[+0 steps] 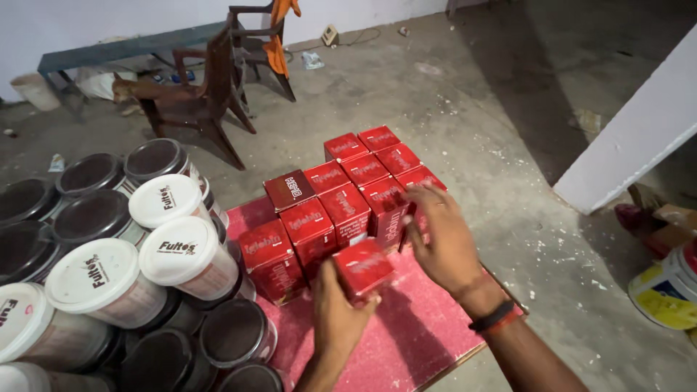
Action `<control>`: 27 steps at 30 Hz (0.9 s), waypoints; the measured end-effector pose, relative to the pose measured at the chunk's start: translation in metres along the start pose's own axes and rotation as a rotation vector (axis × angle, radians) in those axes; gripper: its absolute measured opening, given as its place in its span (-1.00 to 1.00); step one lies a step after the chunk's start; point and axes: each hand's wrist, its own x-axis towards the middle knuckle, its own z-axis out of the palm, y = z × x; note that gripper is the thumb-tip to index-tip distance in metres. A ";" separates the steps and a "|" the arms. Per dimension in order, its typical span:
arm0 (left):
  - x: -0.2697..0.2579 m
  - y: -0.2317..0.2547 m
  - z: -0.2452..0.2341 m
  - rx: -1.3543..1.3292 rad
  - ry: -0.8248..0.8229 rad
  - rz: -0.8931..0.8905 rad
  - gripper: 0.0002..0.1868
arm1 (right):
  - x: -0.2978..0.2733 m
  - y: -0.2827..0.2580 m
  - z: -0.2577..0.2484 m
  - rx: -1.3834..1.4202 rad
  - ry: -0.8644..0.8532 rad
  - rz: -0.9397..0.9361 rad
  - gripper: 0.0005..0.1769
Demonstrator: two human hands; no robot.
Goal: The person picks up red medicine boxes from a table and places them onto shelves in a storage area, arranging them side-by-side. The person repeats this process, moving multiple boxes from the table to various shelf compartments by hand.
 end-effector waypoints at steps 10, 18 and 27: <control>-0.002 -0.015 -0.011 -0.016 0.070 -0.092 -0.04 | -0.036 0.004 -0.001 -0.268 -0.055 -0.269 -0.14; 0.002 -0.010 -0.012 -0.049 0.068 -0.079 -0.02 | -0.031 0.013 -0.021 -0.178 -0.205 -0.416 -0.13; -0.013 -0.006 -0.014 -0.134 -0.125 -0.208 0.10 | -0.073 0.023 -0.036 0.133 -0.380 0.105 0.07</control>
